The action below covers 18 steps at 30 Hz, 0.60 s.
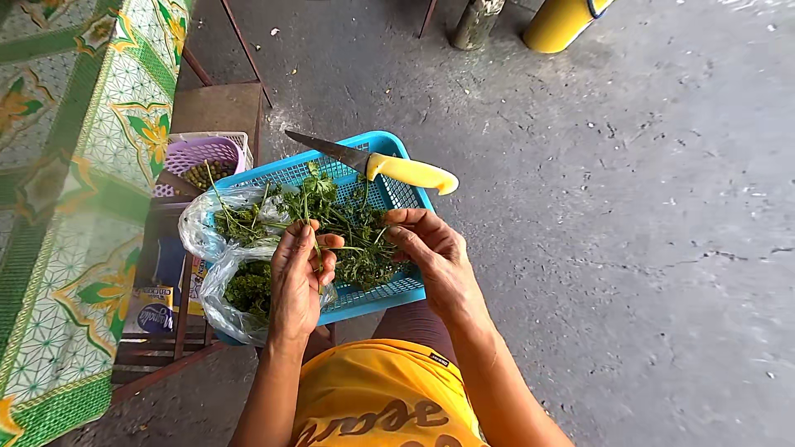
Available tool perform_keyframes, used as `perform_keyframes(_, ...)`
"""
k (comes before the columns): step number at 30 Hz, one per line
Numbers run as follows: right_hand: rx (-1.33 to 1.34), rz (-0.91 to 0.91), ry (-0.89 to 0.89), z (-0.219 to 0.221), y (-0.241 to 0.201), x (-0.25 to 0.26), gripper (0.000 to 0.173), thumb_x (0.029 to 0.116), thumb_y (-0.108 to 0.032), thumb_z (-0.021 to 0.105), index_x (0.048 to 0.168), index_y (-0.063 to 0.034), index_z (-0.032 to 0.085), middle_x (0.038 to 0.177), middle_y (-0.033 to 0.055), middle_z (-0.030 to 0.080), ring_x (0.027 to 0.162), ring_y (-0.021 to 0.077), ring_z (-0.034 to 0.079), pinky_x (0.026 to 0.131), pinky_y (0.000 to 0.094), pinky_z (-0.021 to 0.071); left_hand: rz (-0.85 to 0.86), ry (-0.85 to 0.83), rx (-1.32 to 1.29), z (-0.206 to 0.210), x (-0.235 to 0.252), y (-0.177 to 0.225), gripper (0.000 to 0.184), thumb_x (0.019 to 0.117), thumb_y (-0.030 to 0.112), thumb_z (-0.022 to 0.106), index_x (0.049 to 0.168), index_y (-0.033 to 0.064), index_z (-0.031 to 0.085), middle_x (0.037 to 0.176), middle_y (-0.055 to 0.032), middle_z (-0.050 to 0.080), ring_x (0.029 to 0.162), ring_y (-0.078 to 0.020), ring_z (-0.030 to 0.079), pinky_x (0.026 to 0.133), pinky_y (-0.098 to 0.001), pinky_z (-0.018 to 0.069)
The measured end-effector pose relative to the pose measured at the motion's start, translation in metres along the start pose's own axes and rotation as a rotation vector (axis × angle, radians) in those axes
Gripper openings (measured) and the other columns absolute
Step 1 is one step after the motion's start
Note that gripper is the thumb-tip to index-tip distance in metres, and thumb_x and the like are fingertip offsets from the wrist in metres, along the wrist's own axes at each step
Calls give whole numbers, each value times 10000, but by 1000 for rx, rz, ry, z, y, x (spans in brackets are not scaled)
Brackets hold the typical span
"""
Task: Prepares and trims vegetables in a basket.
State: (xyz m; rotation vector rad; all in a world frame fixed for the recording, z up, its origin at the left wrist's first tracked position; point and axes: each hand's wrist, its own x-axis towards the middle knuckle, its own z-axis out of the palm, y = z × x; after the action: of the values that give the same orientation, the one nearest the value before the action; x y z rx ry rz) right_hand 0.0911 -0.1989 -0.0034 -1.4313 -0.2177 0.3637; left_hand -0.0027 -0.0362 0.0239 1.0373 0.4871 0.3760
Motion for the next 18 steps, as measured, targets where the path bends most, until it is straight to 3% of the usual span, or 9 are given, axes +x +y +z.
perform_keyframes(10, -113, -67, -39, -3, 0, 2, 202, 986, -185, 612, 1158, -148, 711, 1014, 15, 722, 779, 136, 676, 652, 273, 566, -139, -8, -146, -2, -1, 5, 306, 1116, 233, 372, 1162, 98, 643, 895, -120, 704, 602, -77, 618, 488, -164, 468)
perform_keyframes(15, -81, -60, -43, -9, 3, 3, 192, 989, -165, 593, 1131, -130, 718, 1007, 38, 725, 782, 151, 680, 653, 282, 570, -229, 21, -268, -3, 2, 10, 295, 1112, 222, 388, 1139, 101, 655, 1032, -85, 683, 652, -84, 629, 486, -176, 488)
perform_keyframes(18, -93, -56, -34, -13, 3, 4, 184, 997, -185, 593, 1120, -135, 720, 1003, 33, 723, 776, 152, 679, 653, 286, 571, -222, 38, -234, -3, 2, 7, 258, 1104, 190, 417, 1109, 96, 657, 1037, -82, 670, 681, -89, 635, 489, -180, 492)
